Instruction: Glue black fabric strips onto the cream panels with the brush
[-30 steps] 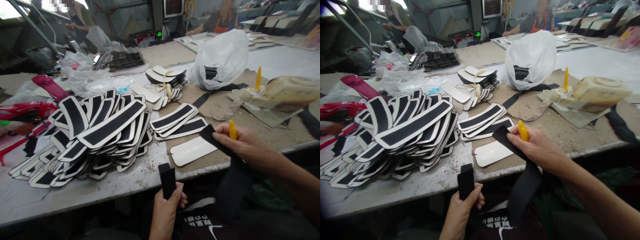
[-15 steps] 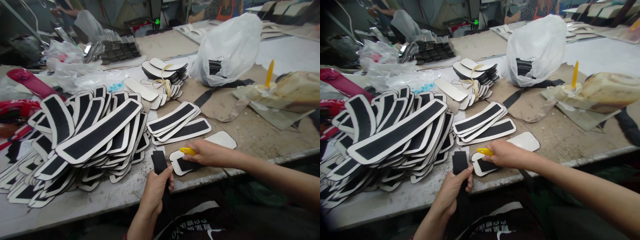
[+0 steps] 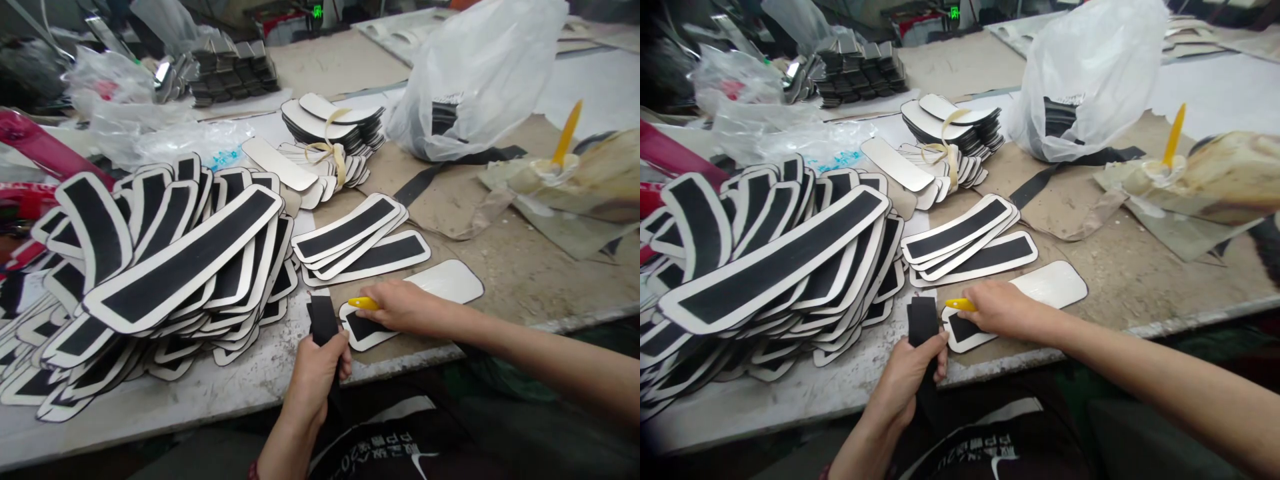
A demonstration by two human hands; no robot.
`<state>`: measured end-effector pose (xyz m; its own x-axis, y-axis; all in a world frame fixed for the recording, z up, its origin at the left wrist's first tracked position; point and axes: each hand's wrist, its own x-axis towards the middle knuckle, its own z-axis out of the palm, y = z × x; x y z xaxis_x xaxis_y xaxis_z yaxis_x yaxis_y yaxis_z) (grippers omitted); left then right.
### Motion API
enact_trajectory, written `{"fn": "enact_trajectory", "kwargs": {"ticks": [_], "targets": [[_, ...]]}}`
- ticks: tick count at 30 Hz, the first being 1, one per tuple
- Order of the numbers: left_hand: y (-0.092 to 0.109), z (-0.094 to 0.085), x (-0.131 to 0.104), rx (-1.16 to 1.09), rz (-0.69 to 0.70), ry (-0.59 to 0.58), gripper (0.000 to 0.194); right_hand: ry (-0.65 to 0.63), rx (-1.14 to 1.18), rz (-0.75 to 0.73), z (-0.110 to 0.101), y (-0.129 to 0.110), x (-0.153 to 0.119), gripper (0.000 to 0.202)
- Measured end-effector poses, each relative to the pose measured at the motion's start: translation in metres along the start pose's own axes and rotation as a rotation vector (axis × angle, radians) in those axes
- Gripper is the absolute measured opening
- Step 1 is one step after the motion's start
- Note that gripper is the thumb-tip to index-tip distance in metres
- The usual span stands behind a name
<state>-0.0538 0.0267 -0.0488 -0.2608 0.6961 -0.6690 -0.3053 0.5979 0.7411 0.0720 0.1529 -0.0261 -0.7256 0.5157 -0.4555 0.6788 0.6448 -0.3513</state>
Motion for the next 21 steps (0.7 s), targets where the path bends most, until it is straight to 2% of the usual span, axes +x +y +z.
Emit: {"fn": "enact_trajectory", "kwargs": {"ticks": [7, 12, 16, 21], "targets": [[-0.001, 0.005, 0.001, 0.009, -0.012, 0.025, 0.029, -0.010, -0.045, 0.005, -0.001, -0.004, 0.002, 0.034], [-0.001, 0.011, 0.004, 0.015, -0.020, 0.102, 0.038, 0.021, -0.064, -0.010, 0.000, -0.007, 0.001, 0.033], [-0.002, 0.015, 0.006, 0.028, -0.007, 0.148, 0.037, 0.040, -0.081, -0.016, 0.001, -0.008, 0.001, 0.032], [-0.003, 0.016, 0.007, 0.045, 0.001, 0.163, 0.039, 0.007, -0.101, -0.057, -0.012, 0.001, -0.009, 0.029]]}}
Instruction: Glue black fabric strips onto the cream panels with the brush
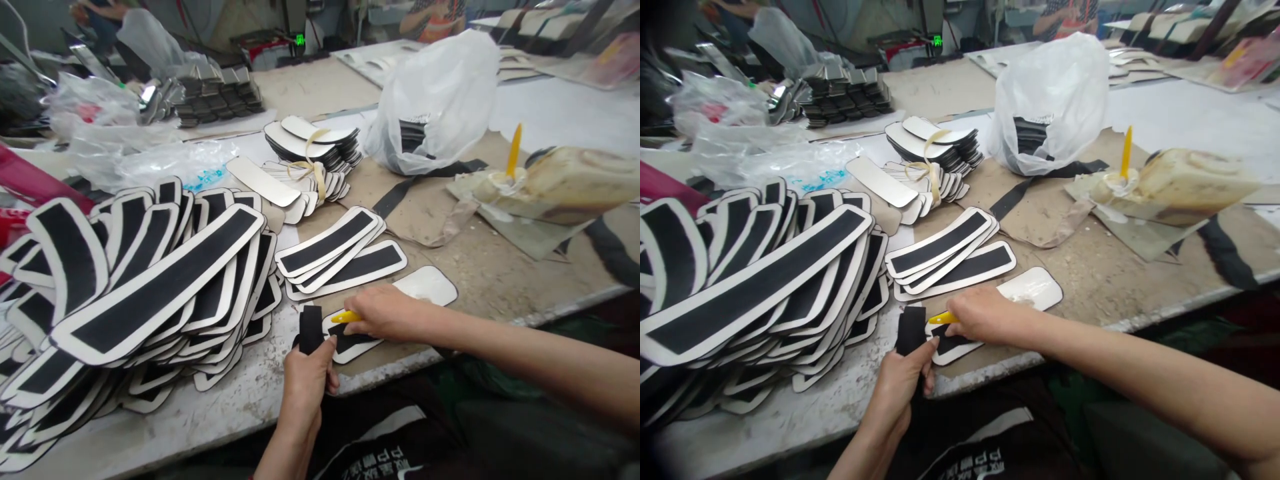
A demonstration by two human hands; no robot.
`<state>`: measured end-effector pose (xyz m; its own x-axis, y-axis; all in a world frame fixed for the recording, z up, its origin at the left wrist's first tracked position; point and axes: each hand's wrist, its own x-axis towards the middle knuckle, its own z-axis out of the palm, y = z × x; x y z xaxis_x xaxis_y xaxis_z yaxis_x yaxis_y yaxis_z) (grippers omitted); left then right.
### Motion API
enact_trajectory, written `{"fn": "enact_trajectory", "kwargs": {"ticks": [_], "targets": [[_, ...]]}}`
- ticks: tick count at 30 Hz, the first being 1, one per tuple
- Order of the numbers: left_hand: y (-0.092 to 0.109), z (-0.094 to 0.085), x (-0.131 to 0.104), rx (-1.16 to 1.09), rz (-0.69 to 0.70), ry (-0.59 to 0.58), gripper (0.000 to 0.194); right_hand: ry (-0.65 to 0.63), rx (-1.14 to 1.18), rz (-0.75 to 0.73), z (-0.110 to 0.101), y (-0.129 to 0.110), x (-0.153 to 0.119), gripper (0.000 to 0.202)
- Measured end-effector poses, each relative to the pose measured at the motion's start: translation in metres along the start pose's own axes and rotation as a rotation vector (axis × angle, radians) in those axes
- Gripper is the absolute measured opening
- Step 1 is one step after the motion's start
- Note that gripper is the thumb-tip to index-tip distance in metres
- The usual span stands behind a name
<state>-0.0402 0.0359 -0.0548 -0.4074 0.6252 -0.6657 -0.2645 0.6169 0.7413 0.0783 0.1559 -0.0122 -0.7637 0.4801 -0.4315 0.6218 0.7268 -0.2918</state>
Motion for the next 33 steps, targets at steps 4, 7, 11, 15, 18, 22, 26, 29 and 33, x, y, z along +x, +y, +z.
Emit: {"fn": "enact_trajectory", "kwargs": {"ticks": [4, 7, 11, 15, 18, 22, 26, 29, 33], "targets": [[-0.001, -0.001, 0.000, 0.005, -0.004, 0.001, 0.043, -0.049, 0.037, 0.091, -0.014, 0.038, -0.035, 0.023], [-0.002, -0.001, 0.000, 0.009, -0.020, 0.005, 0.043, -0.008, 0.150, 0.267, -0.013, 0.077, -0.063, 0.023], [-0.004, 0.000, 0.001, 0.003, -0.017, 0.018, 0.043, 0.092, 0.197, 0.420, 0.000, 0.109, -0.081, 0.027], [-0.004, 0.001, 0.001, 0.022, -0.013, 0.020, 0.044, 0.135, 0.114, 0.453, 0.009, 0.109, -0.077, 0.031], [-0.002, 0.002, 0.000, 0.063, -0.012, 0.026, 0.048, 0.133, -0.018, 0.502, 0.010, 0.104, -0.071, 0.032], [0.002, 0.004, -0.002, 0.105, -0.018, 0.058, 0.049, 0.118, -0.068, 0.517, 0.012, 0.103, -0.064, 0.033], [0.004, 0.005, -0.003, 0.124, -0.031, 0.058, 0.050, 0.095, -0.058, 0.514, 0.013, 0.106, -0.062, 0.033], [0.004, 0.005, -0.002, 0.129, -0.038, 0.051, 0.050, 0.085, -0.057, 0.504, 0.012, 0.108, -0.062, 0.034], [0.002, 0.004, 0.000, 0.141, -0.028, 0.047, 0.052, 0.081, -0.053, 0.500, 0.013, 0.111, -0.060, 0.034]]}}
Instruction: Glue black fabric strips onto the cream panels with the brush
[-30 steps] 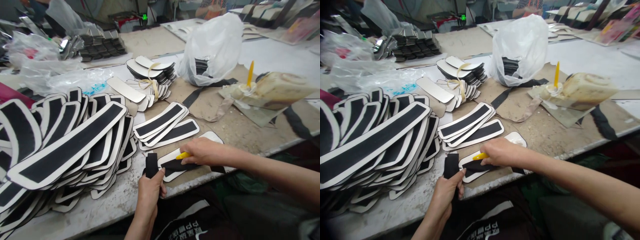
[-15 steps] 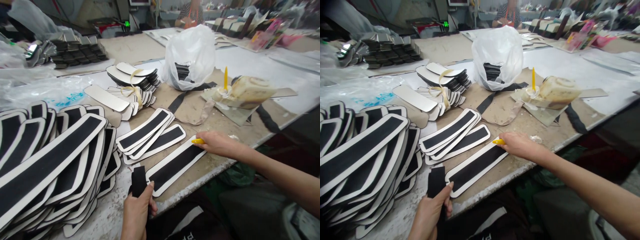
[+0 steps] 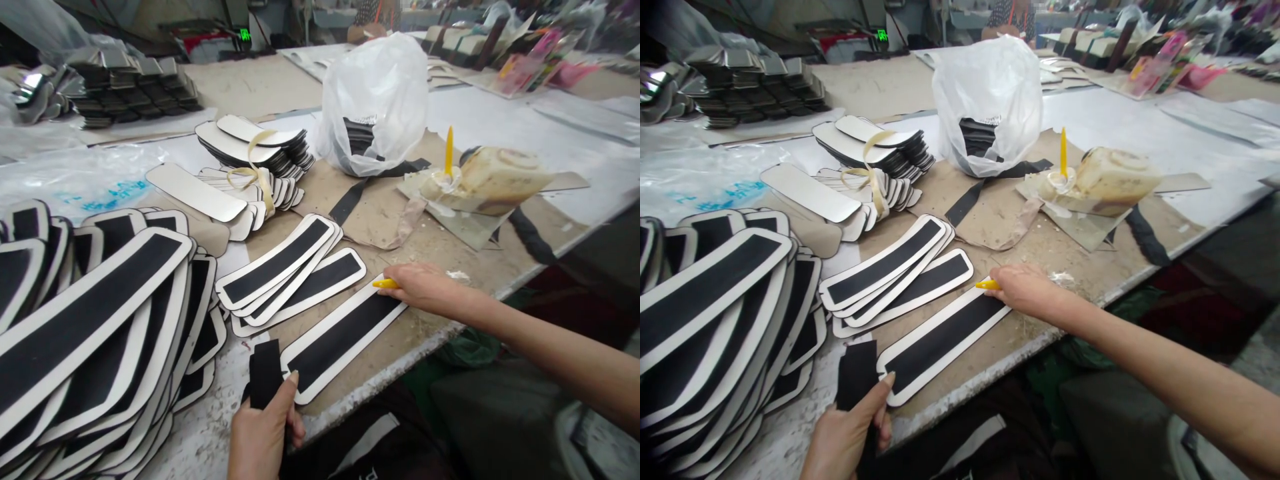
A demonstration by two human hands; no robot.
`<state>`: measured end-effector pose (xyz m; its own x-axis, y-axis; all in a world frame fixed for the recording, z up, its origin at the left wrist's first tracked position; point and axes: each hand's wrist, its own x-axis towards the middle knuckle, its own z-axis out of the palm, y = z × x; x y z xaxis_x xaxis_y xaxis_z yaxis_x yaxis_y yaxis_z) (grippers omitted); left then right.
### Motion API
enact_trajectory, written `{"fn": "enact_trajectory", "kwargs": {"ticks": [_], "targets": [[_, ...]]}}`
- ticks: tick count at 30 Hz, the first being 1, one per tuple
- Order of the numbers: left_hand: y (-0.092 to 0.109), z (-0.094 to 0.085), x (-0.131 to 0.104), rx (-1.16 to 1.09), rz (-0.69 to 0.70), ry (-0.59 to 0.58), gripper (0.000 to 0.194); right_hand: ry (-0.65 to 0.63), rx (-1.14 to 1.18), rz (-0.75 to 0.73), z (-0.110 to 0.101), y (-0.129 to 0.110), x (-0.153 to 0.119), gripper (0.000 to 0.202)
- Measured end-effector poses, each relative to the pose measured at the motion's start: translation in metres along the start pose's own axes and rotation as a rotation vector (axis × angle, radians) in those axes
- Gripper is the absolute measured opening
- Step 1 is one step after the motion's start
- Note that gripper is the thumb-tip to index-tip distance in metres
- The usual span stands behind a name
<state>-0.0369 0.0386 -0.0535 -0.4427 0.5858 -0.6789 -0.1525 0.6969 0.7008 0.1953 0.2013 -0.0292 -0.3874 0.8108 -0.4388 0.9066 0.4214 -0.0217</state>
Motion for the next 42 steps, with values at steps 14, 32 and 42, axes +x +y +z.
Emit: {"fn": "enact_trajectory", "kwargs": {"ticks": [14, 32, 42], "targets": [[0.002, -0.001, 0.000, 0.020, -0.044, 0.003, 0.053, -0.046, 0.042, -0.015, 0.004, 0.009, 0.009, 0.036], [-0.010, -0.004, 0.012, 0.084, -0.048, -0.011, 0.059, 0.088, -0.005, 0.104, -0.003, 0.027, 0.009, 0.044], [0.001, 0.000, -0.001, 0.013, 0.035, 0.004, 0.052, 0.003, 0.496, 0.042, 0.001, 0.037, -0.002, 0.034]]}}
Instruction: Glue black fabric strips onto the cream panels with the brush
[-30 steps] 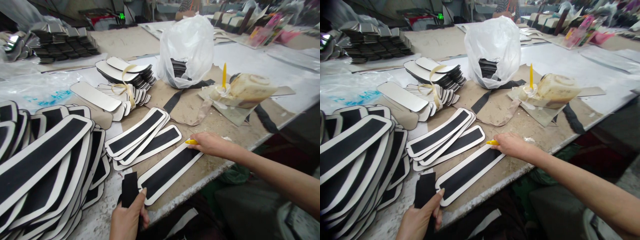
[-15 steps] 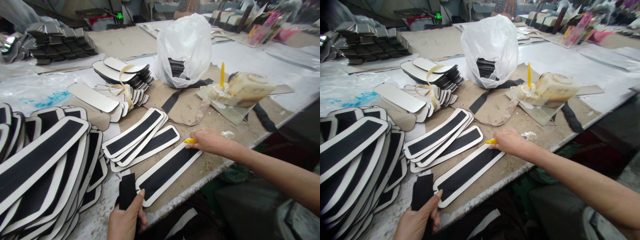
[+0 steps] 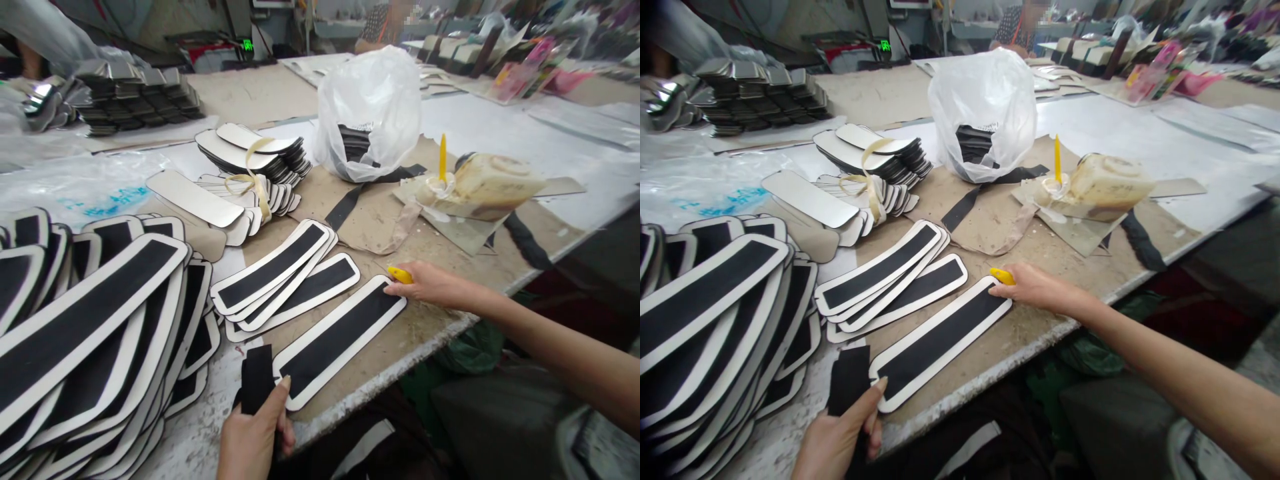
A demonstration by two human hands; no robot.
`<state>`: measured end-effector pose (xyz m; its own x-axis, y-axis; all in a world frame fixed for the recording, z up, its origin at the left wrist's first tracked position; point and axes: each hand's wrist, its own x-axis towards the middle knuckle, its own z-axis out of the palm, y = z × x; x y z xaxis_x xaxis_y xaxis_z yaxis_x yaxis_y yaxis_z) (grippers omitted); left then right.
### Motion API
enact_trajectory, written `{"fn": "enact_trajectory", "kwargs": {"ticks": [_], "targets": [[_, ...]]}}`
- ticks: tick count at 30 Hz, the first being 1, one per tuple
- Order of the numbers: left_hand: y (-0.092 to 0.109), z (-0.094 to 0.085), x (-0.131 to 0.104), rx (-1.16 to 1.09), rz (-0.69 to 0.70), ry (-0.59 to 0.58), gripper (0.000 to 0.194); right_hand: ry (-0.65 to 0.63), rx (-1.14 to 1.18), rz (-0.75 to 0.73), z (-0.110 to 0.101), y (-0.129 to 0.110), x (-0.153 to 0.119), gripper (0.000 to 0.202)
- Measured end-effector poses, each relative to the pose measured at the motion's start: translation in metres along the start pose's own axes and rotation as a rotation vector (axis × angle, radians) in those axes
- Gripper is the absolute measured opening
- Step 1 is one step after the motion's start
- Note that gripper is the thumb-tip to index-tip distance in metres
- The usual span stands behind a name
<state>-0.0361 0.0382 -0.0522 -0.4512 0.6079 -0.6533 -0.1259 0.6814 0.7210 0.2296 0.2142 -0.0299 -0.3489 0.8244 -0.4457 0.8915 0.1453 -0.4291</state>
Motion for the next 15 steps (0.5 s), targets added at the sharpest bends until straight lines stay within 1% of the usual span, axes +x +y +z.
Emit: {"fn": "enact_trajectory", "kwargs": {"ticks": [2, 4, 9, 12, 15], "targets": [[0.000, 0.000, 0.000, -0.027, 0.003, -0.005, 0.050, -0.013, 0.107, -0.025, 0.004, 0.003, 0.001, 0.030], [-0.001, 0.000, 0.001, -0.035, -0.007, -0.003, 0.049, -0.022, 0.167, -0.045, 0.008, 0.004, 0.002, 0.031], [-0.006, -0.003, 0.002, -0.039, 0.008, -0.028, 0.048, 0.013, 0.138, -0.047, 0.013, 0.001, 0.002, 0.038], [-0.008, -0.003, 0.002, -0.040, 0.031, -0.034, 0.048, 0.016, 0.118, -0.034, 0.012, 0.000, 0.000, 0.036], [-0.009, -0.003, 0.003, -0.049, 0.027, -0.036, 0.048, -0.013, 0.170, -0.063, 0.009, 0.001, -0.003, 0.032]]}}
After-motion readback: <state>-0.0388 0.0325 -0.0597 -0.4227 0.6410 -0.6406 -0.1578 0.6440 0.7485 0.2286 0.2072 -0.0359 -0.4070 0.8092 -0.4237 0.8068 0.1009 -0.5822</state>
